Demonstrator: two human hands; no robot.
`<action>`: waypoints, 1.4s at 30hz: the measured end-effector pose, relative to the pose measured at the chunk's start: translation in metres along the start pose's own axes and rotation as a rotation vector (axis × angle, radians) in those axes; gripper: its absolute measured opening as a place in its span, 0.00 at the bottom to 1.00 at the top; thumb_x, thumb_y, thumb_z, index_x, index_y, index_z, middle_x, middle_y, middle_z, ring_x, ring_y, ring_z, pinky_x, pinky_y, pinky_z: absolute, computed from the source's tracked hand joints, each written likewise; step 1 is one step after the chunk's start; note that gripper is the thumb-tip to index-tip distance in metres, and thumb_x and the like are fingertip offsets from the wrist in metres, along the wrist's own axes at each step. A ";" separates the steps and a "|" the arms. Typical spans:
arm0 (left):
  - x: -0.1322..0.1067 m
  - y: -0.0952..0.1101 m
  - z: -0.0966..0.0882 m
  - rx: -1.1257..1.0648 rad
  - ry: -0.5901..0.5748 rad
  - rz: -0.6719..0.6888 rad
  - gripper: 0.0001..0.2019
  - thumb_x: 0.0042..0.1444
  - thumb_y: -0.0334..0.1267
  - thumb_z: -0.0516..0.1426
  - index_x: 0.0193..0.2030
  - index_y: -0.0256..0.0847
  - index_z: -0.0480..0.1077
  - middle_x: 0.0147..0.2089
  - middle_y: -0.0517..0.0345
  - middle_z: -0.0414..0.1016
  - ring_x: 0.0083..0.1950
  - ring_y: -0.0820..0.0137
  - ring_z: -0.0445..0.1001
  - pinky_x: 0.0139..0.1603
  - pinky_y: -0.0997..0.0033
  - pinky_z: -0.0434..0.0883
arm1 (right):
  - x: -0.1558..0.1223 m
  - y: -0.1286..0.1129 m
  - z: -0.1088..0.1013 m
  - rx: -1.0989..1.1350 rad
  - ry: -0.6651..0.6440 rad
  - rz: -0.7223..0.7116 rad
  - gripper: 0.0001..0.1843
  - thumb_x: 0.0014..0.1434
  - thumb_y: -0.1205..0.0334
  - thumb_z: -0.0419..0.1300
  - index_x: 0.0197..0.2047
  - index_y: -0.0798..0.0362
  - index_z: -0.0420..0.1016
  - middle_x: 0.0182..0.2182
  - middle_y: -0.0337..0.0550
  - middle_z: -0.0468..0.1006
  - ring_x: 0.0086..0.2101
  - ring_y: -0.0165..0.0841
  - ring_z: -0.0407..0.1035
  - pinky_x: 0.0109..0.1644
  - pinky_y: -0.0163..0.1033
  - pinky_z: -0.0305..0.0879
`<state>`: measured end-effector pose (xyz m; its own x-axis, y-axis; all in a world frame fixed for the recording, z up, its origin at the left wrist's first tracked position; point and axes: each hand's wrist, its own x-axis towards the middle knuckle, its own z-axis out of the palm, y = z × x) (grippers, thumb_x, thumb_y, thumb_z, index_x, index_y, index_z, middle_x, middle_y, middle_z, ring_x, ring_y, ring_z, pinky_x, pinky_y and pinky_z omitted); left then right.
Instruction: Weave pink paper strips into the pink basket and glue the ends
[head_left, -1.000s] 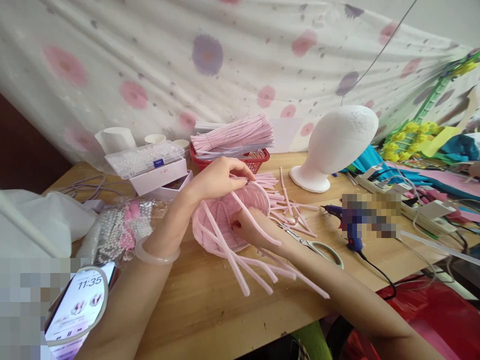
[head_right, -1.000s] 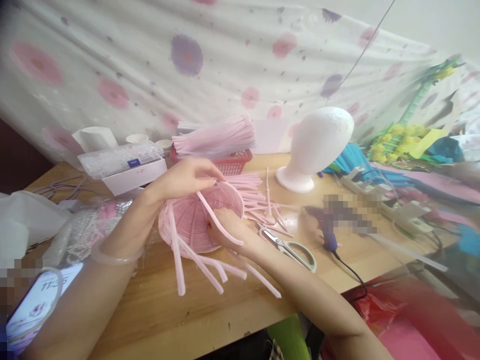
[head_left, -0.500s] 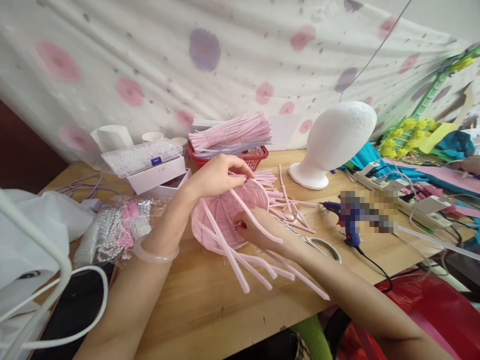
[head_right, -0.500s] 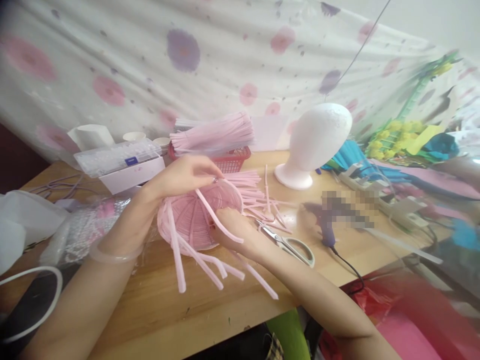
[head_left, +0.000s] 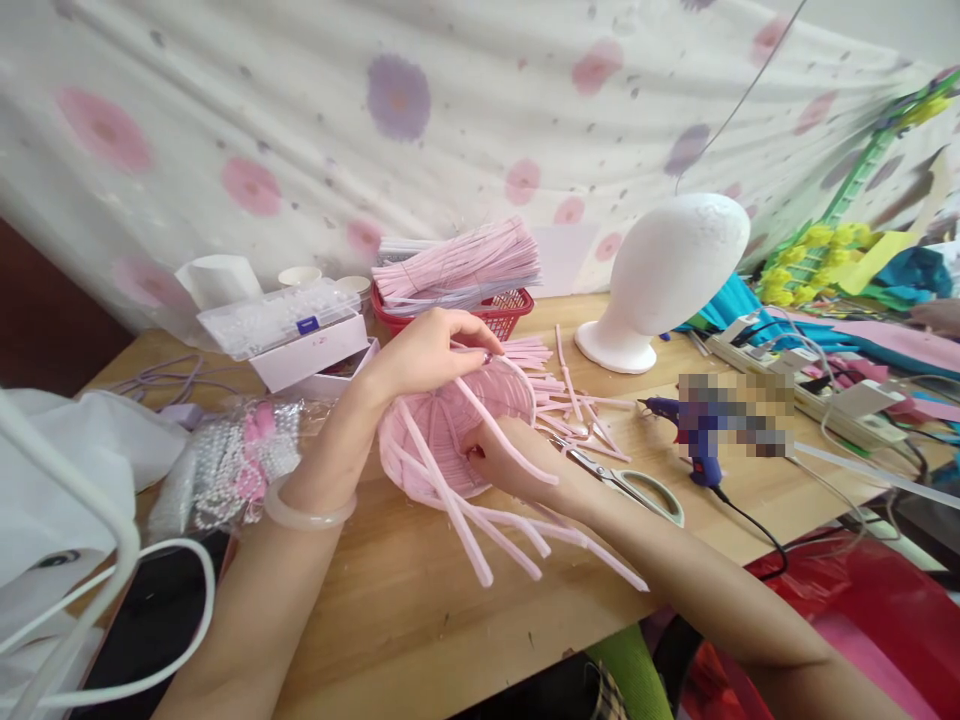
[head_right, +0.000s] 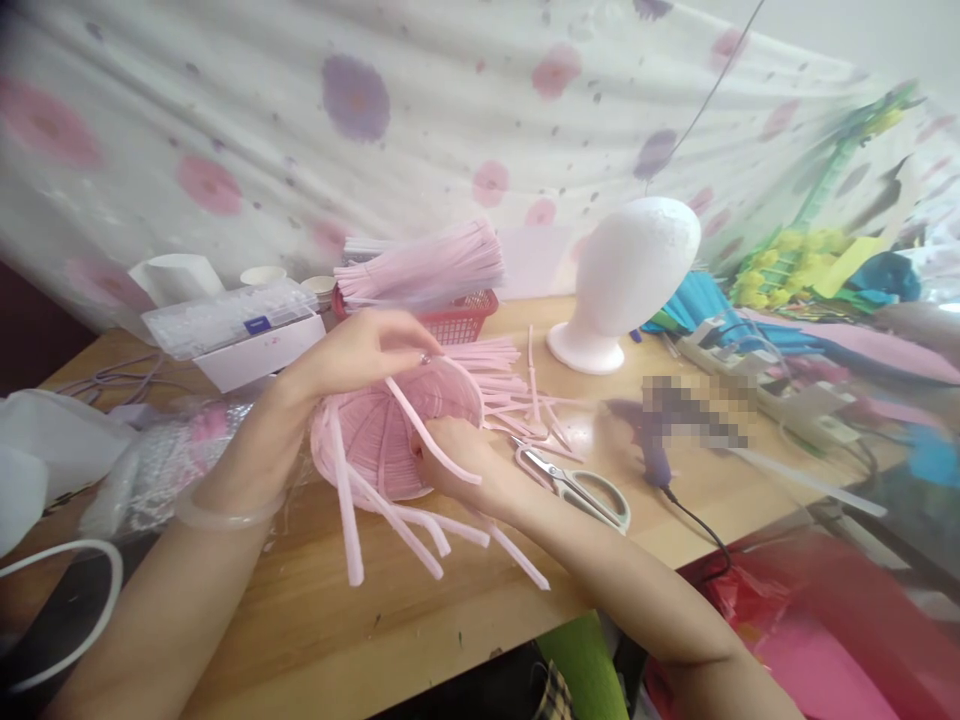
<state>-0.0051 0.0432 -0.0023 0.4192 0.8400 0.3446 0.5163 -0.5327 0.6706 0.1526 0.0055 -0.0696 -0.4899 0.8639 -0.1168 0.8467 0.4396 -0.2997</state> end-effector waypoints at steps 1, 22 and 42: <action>0.000 0.000 0.000 -0.003 0.002 0.002 0.13 0.50 0.29 0.55 0.40 0.36 0.80 0.42 0.55 0.83 0.46 0.68 0.78 0.50 0.73 0.74 | -0.001 0.001 0.001 -0.007 -0.008 -0.025 0.11 0.52 0.73 0.57 0.22 0.51 0.73 0.20 0.38 0.72 0.20 0.29 0.62 0.25 0.36 0.49; -0.002 0.000 0.000 0.017 0.000 0.021 0.13 0.51 0.31 0.55 0.40 0.37 0.80 0.42 0.54 0.82 0.46 0.67 0.78 0.49 0.69 0.73 | -0.010 0.009 0.003 -0.092 -0.081 -0.099 0.09 0.55 0.65 0.54 0.26 0.52 0.73 0.23 0.39 0.72 0.23 0.29 0.61 0.27 0.35 0.47; -0.007 0.023 0.010 0.123 -0.033 0.055 0.14 0.52 0.25 0.55 0.39 0.38 0.80 0.41 0.59 0.81 0.45 0.71 0.78 0.48 0.74 0.71 | -0.047 0.015 0.004 0.028 -0.032 -0.148 0.09 0.54 0.66 0.53 0.23 0.53 0.65 0.18 0.34 0.66 0.20 0.25 0.54 0.27 0.36 0.42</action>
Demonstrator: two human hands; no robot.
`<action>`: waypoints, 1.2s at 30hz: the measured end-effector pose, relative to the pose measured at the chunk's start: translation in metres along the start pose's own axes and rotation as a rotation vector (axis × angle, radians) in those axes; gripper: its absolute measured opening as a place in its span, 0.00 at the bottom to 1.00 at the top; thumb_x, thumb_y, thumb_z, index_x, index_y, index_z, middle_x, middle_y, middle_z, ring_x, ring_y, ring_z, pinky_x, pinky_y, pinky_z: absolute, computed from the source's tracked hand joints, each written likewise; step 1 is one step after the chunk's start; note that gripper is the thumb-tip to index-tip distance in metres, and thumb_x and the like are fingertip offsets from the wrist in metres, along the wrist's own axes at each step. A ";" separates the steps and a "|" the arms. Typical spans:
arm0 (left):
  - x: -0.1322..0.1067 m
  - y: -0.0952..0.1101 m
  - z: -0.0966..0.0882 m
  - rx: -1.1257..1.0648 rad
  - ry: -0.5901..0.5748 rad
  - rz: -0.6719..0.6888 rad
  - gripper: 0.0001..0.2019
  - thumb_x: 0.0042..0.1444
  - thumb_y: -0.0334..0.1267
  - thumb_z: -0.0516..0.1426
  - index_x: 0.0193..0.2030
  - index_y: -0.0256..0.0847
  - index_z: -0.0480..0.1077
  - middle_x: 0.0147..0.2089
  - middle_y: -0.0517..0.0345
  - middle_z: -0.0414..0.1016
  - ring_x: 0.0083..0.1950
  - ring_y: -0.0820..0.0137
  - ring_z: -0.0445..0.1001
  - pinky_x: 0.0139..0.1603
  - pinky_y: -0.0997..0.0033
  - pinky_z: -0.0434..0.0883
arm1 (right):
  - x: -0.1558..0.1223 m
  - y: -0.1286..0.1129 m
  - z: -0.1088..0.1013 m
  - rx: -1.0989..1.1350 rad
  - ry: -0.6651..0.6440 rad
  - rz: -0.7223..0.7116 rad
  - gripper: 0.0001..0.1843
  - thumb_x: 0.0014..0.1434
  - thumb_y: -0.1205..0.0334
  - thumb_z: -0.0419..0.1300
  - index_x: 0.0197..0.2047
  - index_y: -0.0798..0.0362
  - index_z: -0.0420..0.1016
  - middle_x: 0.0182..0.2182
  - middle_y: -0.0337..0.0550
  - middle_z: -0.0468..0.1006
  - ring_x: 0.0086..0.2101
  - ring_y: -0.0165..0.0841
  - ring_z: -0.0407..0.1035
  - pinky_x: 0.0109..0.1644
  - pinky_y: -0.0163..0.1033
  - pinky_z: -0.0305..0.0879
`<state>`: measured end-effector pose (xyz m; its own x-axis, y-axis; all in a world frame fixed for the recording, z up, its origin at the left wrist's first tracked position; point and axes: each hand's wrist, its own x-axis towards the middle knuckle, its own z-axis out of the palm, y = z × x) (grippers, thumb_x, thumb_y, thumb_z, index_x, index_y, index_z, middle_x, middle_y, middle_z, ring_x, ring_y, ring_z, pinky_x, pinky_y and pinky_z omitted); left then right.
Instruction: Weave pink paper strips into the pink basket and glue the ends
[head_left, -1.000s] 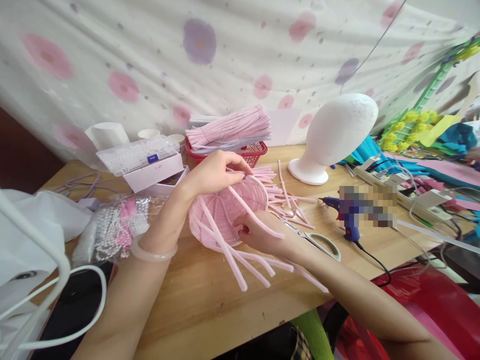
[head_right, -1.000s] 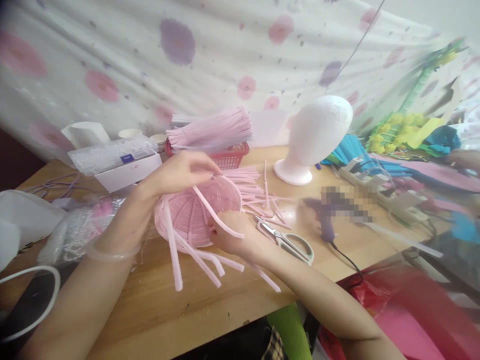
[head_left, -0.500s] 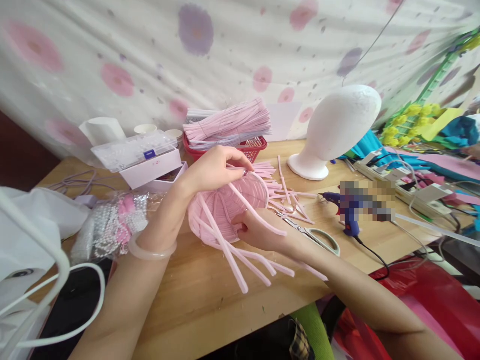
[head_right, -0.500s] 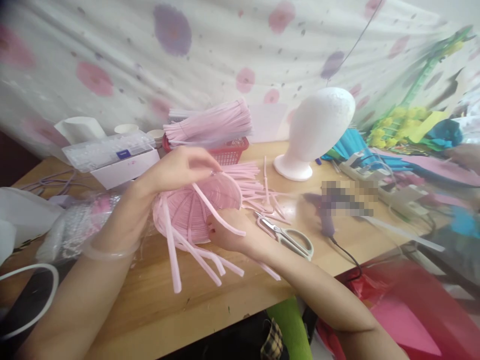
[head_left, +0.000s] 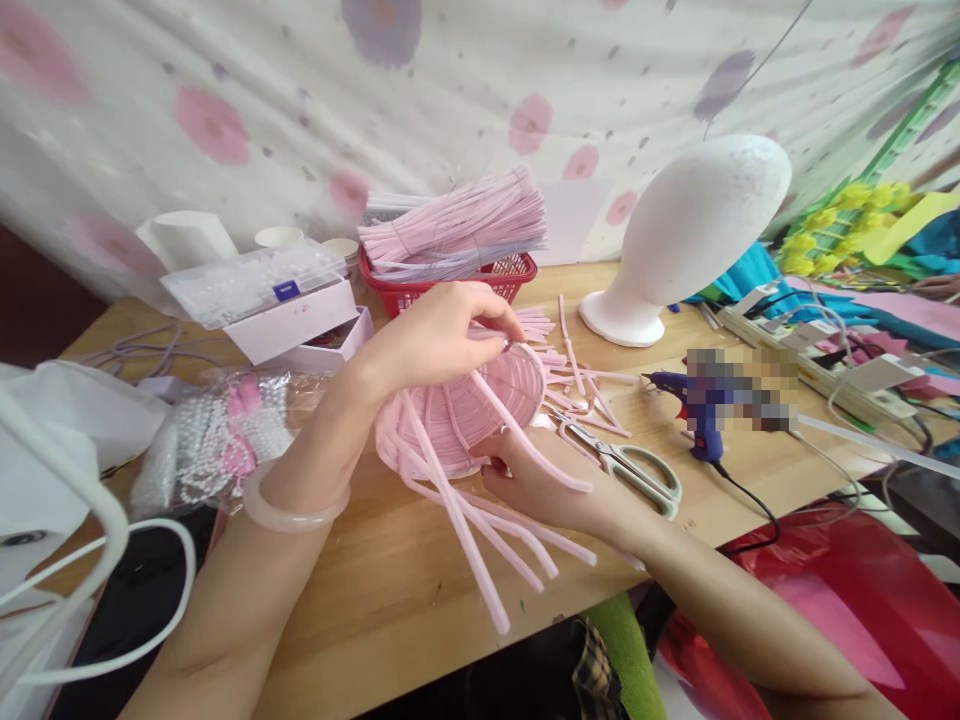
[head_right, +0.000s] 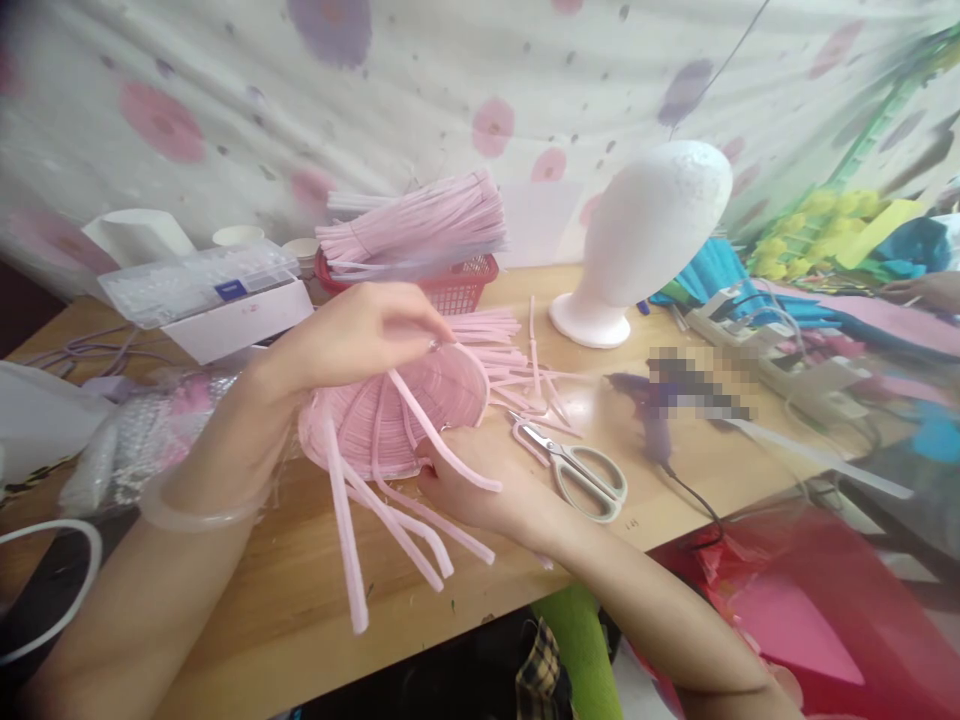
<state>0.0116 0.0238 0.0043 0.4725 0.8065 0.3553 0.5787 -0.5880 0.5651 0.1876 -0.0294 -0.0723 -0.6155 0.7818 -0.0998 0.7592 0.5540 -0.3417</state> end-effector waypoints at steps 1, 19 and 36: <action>0.000 0.001 0.000 -0.002 -0.003 -0.002 0.14 0.52 0.25 0.55 0.39 0.38 0.80 0.42 0.59 0.81 0.45 0.71 0.78 0.49 0.74 0.71 | 0.000 0.000 0.000 0.014 -0.009 -0.003 0.09 0.54 0.66 0.52 0.23 0.53 0.65 0.19 0.34 0.67 0.20 0.25 0.55 0.27 0.36 0.42; 0.001 0.002 0.002 0.014 -0.015 0.014 0.14 0.52 0.25 0.54 0.40 0.39 0.80 0.43 0.60 0.81 0.45 0.72 0.77 0.50 0.74 0.71 | -0.006 0.002 -0.006 0.090 -0.070 -0.037 0.05 0.53 0.68 0.53 0.29 0.53 0.69 0.21 0.34 0.67 0.23 0.26 0.55 0.29 0.36 0.44; -0.001 0.006 0.001 0.006 -0.036 0.002 0.14 0.53 0.26 0.54 0.40 0.39 0.79 0.43 0.58 0.81 0.46 0.69 0.77 0.51 0.71 0.71 | -0.012 -0.001 -0.001 0.176 -0.079 -0.008 0.07 0.55 0.69 0.53 0.26 0.53 0.66 0.20 0.32 0.61 0.22 0.25 0.53 0.28 0.35 0.45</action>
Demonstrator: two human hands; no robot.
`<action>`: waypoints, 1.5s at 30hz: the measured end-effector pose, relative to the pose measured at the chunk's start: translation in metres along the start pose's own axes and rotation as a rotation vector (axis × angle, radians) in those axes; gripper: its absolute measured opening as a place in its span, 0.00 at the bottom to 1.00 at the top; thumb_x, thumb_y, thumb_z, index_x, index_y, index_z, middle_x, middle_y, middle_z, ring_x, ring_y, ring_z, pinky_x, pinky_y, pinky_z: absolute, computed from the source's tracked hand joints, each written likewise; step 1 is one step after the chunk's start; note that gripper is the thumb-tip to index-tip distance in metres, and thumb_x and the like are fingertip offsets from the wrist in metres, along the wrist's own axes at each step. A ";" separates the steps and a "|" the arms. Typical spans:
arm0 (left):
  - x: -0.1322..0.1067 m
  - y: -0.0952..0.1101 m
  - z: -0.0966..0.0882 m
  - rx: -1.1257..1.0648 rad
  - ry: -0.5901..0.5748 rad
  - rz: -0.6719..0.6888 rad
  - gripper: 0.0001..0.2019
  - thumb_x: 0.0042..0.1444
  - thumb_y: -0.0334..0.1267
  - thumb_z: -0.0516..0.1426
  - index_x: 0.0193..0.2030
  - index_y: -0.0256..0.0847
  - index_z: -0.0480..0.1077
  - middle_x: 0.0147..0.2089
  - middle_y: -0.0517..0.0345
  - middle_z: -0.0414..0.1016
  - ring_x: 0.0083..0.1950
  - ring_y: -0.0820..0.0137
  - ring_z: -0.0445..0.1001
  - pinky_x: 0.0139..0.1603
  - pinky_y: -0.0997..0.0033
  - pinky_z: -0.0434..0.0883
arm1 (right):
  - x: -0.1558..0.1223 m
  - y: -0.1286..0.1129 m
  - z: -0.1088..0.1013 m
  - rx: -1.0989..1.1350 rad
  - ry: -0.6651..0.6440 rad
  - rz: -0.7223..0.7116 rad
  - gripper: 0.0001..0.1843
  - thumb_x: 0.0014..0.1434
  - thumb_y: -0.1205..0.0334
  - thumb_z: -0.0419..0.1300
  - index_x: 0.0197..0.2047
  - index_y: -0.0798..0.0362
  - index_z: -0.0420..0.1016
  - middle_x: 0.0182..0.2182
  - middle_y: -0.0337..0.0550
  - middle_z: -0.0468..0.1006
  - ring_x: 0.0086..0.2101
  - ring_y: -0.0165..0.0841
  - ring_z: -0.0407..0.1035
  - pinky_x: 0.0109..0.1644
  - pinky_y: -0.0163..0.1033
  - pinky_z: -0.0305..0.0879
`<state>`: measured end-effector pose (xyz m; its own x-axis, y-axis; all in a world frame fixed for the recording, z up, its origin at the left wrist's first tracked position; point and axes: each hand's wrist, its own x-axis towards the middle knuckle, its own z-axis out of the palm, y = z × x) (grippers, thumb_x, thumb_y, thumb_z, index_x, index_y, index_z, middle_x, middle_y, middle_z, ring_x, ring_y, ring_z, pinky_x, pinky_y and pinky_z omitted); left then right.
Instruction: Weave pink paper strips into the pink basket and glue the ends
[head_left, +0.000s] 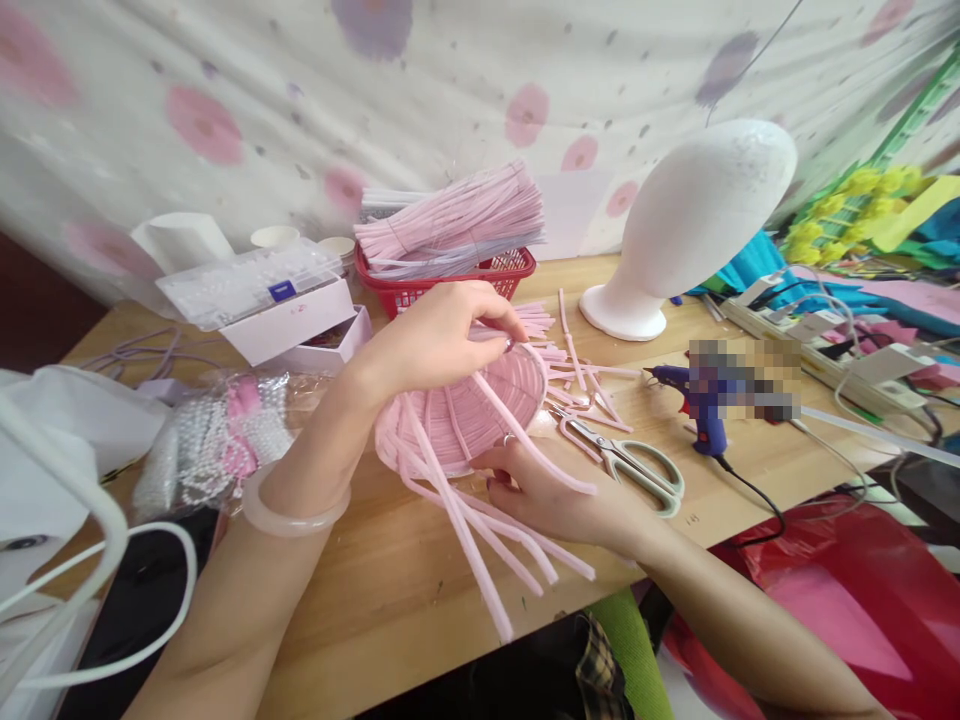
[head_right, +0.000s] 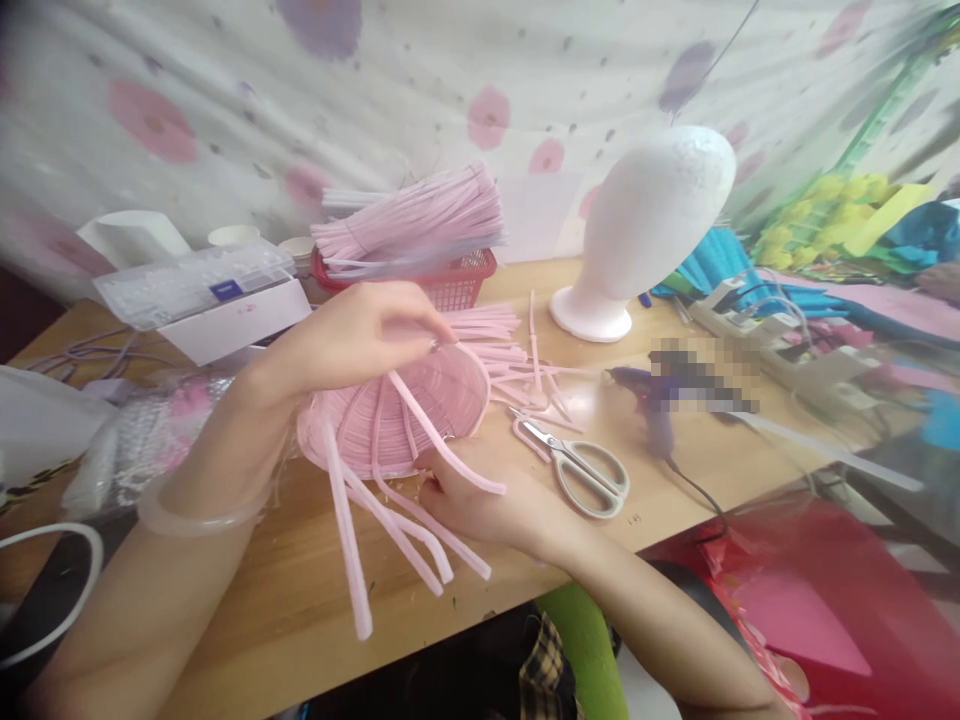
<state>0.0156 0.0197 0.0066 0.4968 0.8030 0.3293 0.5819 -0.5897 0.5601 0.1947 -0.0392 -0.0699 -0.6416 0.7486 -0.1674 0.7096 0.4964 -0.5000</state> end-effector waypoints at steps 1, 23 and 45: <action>0.000 0.000 0.000 -0.005 0.000 -0.009 0.14 0.53 0.26 0.54 0.40 0.39 0.79 0.44 0.58 0.81 0.46 0.69 0.77 0.51 0.71 0.71 | 0.000 -0.001 -0.002 -0.008 0.006 -0.012 0.07 0.55 0.68 0.53 0.27 0.52 0.68 0.20 0.32 0.62 0.22 0.26 0.53 0.28 0.35 0.45; 0.000 0.000 0.001 0.008 -0.016 0.005 0.14 0.53 0.26 0.54 0.41 0.38 0.79 0.44 0.57 0.80 0.47 0.70 0.76 0.51 0.72 0.69 | 0.044 0.011 -0.005 -0.132 0.115 -0.083 0.14 0.58 0.78 0.49 0.37 0.58 0.75 0.35 0.47 0.77 0.31 0.30 0.66 0.34 0.35 0.54; 0.000 0.001 0.001 -0.018 -0.019 0.027 0.15 0.52 0.24 0.53 0.40 0.38 0.79 0.43 0.58 0.80 0.45 0.71 0.77 0.49 0.74 0.70 | 0.046 0.021 0.008 -0.258 0.096 -0.056 0.13 0.60 0.73 0.52 0.40 0.54 0.78 0.37 0.48 0.79 0.31 0.34 0.70 0.33 0.36 0.53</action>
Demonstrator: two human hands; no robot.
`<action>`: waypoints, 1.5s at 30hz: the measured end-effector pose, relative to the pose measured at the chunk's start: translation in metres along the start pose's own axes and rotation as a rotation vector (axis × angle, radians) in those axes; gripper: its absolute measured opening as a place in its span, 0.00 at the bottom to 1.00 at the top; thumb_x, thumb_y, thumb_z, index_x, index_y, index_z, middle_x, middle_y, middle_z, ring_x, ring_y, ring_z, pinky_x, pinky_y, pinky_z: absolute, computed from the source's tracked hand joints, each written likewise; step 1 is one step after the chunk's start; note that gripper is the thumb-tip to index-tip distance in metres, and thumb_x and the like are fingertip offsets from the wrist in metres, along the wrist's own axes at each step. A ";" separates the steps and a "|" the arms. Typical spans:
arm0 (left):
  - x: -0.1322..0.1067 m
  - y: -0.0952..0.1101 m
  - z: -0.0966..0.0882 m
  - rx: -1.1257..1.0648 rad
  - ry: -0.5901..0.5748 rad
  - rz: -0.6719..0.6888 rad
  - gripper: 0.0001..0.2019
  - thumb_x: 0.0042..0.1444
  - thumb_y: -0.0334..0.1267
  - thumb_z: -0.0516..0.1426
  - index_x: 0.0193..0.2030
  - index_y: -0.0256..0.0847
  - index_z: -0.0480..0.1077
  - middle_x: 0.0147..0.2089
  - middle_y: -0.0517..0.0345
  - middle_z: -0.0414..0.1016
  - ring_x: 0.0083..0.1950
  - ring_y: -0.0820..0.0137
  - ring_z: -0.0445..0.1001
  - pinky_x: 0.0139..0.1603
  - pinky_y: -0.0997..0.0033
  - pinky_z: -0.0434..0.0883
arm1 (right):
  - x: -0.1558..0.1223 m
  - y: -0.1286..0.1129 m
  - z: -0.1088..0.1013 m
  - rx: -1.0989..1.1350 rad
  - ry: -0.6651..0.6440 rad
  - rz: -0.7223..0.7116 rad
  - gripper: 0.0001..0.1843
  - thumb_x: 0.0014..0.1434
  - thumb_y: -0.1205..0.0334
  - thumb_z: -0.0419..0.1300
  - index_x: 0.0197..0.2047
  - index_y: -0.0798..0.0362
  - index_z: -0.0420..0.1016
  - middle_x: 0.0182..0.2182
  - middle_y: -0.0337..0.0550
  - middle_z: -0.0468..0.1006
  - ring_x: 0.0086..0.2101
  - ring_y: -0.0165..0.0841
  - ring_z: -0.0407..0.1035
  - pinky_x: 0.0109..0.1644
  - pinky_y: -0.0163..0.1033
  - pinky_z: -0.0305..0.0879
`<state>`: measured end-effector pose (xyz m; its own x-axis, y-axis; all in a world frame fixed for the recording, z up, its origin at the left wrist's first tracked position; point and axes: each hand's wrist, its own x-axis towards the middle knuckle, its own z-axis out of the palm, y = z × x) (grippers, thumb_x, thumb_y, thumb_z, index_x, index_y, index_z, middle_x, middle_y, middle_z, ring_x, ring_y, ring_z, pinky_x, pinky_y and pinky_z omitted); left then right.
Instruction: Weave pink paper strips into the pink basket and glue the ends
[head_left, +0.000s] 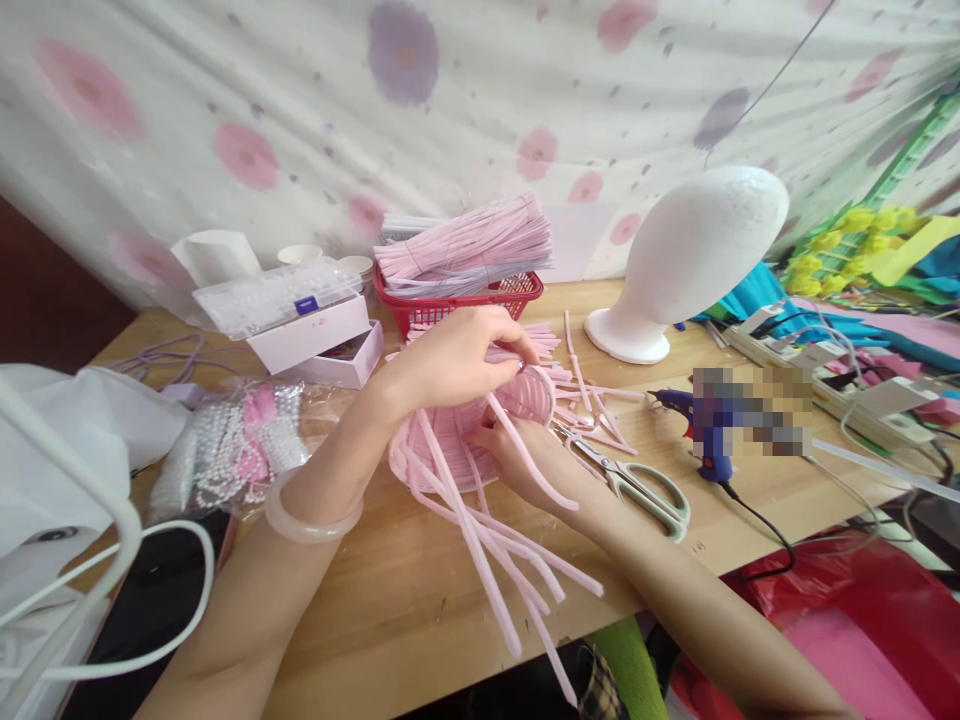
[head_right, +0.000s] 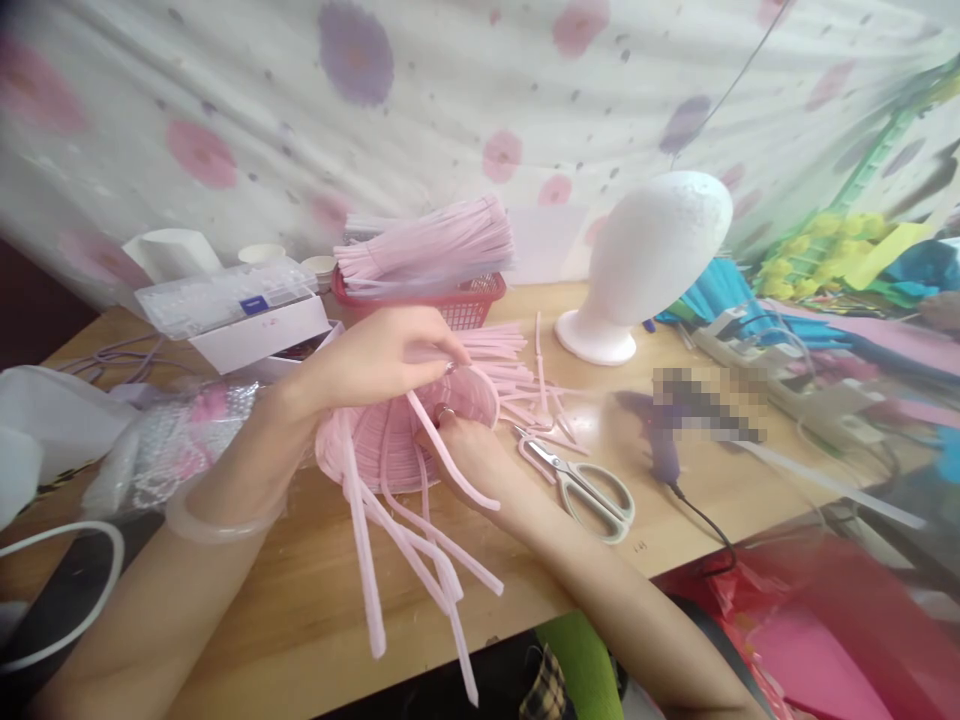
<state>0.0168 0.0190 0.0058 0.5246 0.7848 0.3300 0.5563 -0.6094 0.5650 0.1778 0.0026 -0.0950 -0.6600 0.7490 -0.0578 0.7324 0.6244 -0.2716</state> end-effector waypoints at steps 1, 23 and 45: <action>0.000 0.000 0.000 -0.001 -0.002 -0.001 0.15 0.52 0.24 0.53 0.40 0.38 0.79 0.43 0.58 0.80 0.45 0.71 0.77 0.49 0.74 0.70 | 0.000 0.000 0.001 -0.002 0.000 -0.003 0.13 0.60 0.73 0.52 0.40 0.54 0.78 0.38 0.48 0.78 0.32 0.34 0.70 0.33 0.36 0.53; -0.001 -0.001 0.000 0.009 0.001 0.000 0.15 0.53 0.25 0.53 0.41 0.38 0.79 0.44 0.58 0.80 0.46 0.71 0.76 0.49 0.74 0.69 | -0.025 -0.006 -0.008 -0.022 0.052 -0.003 0.18 0.60 0.76 0.50 0.46 0.56 0.77 0.38 0.50 0.77 0.36 0.36 0.73 0.38 0.37 0.62; 0.000 -0.002 0.004 0.020 0.031 -0.002 0.14 0.53 0.25 0.54 0.40 0.38 0.79 0.43 0.59 0.80 0.45 0.72 0.77 0.50 0.74 0.70 | -0.063 -0.021 0.026 0.018 0.263 -0.224 0.08 0.63 0.73 0.55 0.43 0.52 0.70 0.43 0.49 0.72 0.43 0.41 0.67 0.47 0.45 0.71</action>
<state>0.0184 0.0198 0.0018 0.5034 0.7890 0.3523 0.5704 -0.6097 0.5504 0.1997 -0.0637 -0.1107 -0.7369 0.6264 0.2541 0.5694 0.7778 -0.2663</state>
